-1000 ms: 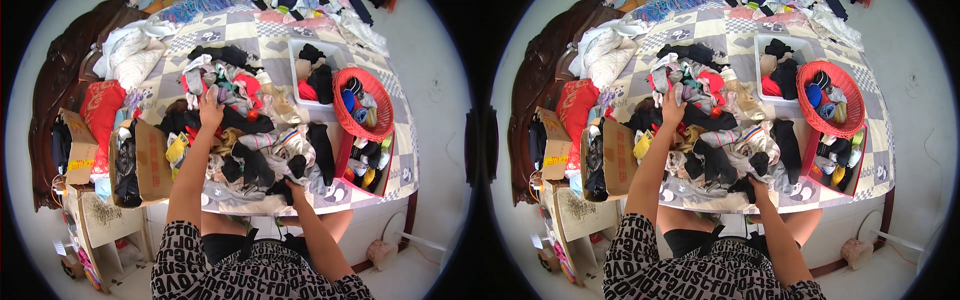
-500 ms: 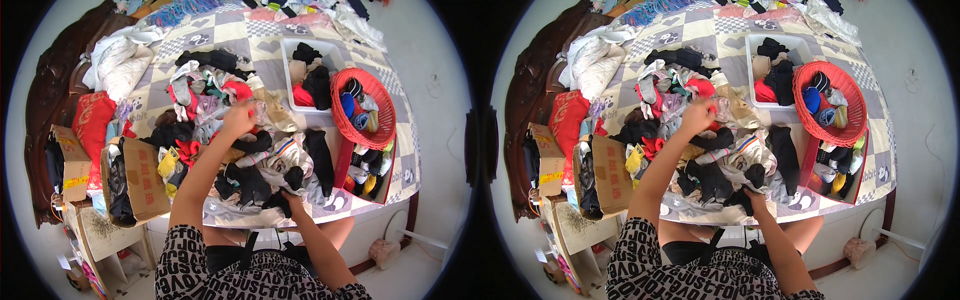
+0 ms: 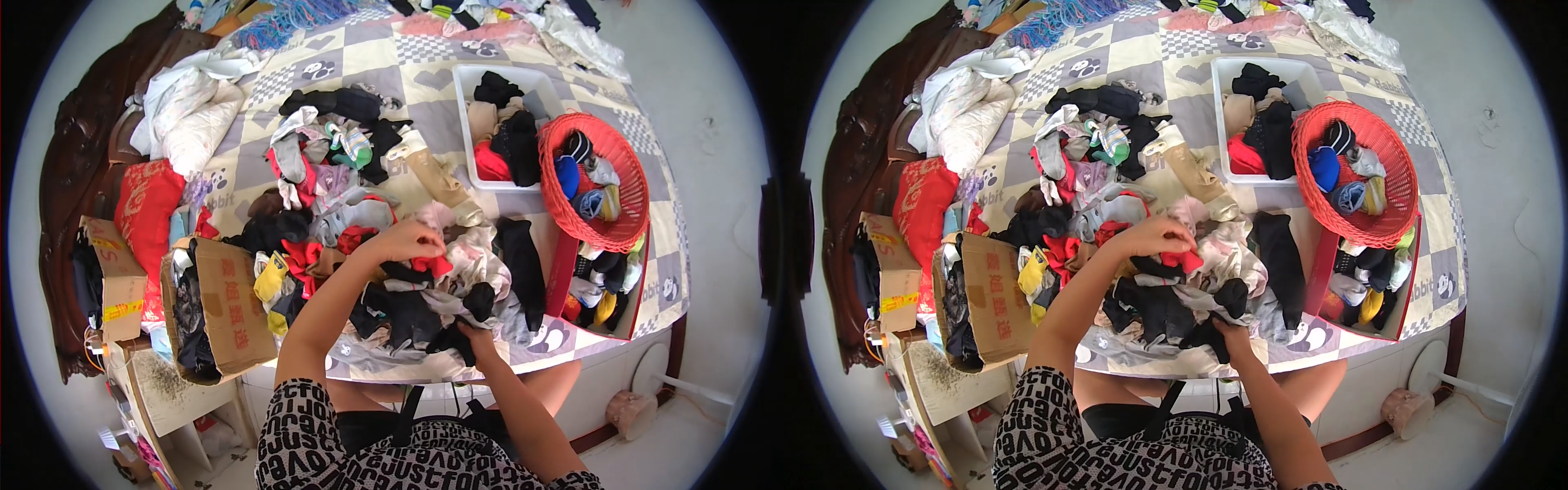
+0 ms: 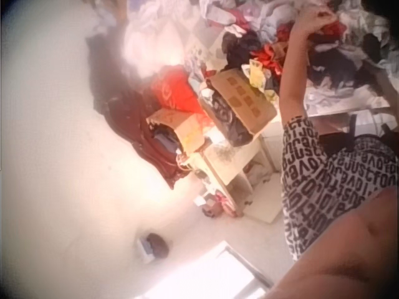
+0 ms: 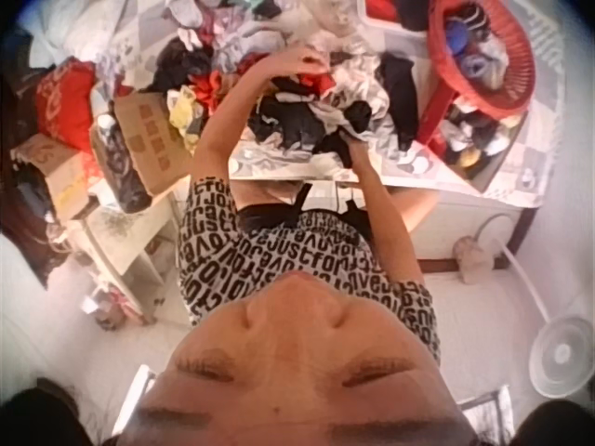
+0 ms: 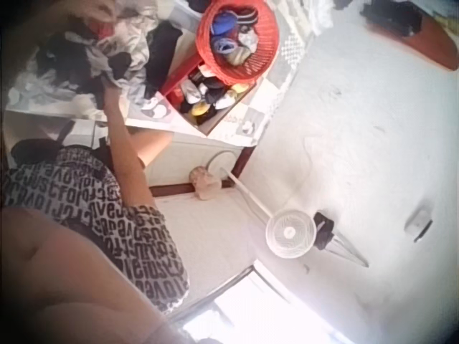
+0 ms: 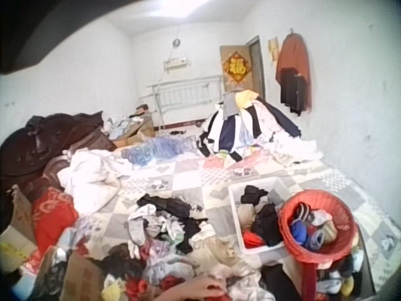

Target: The person pairs and folds socks by hand on a bed, placing them into a pink box or a red basket. They also place a bra and a pair of underwear into a cardboard box.

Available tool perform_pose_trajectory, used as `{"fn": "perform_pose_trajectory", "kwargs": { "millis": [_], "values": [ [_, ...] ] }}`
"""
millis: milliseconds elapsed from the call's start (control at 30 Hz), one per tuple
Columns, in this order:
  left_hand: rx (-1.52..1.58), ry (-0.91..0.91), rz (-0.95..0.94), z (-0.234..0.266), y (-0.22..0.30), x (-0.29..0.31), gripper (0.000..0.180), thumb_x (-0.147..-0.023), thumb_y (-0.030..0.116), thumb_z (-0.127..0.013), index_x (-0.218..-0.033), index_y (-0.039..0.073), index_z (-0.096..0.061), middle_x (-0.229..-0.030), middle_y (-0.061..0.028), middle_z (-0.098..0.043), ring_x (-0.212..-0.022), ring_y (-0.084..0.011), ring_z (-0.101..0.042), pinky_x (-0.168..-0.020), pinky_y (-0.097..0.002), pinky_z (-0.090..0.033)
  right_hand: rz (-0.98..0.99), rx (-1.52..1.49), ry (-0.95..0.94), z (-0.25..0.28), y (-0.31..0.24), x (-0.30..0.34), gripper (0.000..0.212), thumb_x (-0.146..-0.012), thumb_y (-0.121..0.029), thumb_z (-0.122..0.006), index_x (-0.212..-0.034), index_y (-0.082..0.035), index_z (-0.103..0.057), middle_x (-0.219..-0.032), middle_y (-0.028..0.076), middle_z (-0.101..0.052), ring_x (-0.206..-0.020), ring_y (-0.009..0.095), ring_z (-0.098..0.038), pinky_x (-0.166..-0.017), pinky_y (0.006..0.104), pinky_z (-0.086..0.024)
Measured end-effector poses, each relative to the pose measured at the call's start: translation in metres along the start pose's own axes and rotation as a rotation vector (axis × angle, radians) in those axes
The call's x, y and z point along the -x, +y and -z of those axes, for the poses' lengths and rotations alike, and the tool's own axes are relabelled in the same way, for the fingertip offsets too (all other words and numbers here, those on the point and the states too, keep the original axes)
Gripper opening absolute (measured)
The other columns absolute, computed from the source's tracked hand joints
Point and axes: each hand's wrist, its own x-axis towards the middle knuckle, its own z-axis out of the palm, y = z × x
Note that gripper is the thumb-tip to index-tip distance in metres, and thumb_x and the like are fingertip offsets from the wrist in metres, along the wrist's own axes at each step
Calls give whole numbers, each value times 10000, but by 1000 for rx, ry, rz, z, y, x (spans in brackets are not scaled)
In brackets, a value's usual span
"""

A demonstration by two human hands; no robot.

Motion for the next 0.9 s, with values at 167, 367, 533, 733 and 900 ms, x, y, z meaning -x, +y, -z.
{"fn": "perform_pose_trajectory", "kwargs": {
  "millis": [167,367,533,733,900],
  "values": [
    [-772,1083,156,83,-47,27,349,-710,187,-697,-1023,65,-603,-1076,-137,-583,-992,-284,-553,-854,-369,-440,-13,44,39,-12,-11,8,302,-799,-130,-632,-1078,-21,-591,-976,29,-600,-858,140,-550,-756,262,-419],
    [-972,1254,890,195,-82,63,1023,-565,457,-779,-1396,278,-211,-1428,-183,-206,-1273,-411,-261,-976,-601,-259,21,67,54,-6,-1,3,307,-797,-91,-628,-1088,-6,-583,-1005,47,-603,-890,159,-550,-786,265,-417],
    [-616,1084,767,231,-136,83,990,-599,452,-756,-1404,234,-222,-1384,-219,-288,-1216,-397,-383,-957,-482,-374,1,103,81,-11,-4,4,300,-804,-85,-622,-1092,-21,-568,-1010,45,-597,-889,162,-548,-802,273,-418],
    [-650,807,666,188,-156,52,635,-672,388,-643,-1155,-3,-512,-946,-233,-627,-861,-360,-618,-741,-422,-486,-5,120,81,-19,-10,8,279,-814,-85,-620,-1080,-13,-575,-1002,47,-603,-896,151,-550,-806,269,-421],
    [-289,13,322,144,-84,22,583,-644,376,-698,-1147,108,-572,-1144,-155,-561,-1048,-294,-535,-890,-376,-416,-16,143,103,-23,-14,7,298,-808,-91,-628,-1089,-9,-575,-1014,46,-603,-907,149,-549,-813,264,-419]
  ]
}}
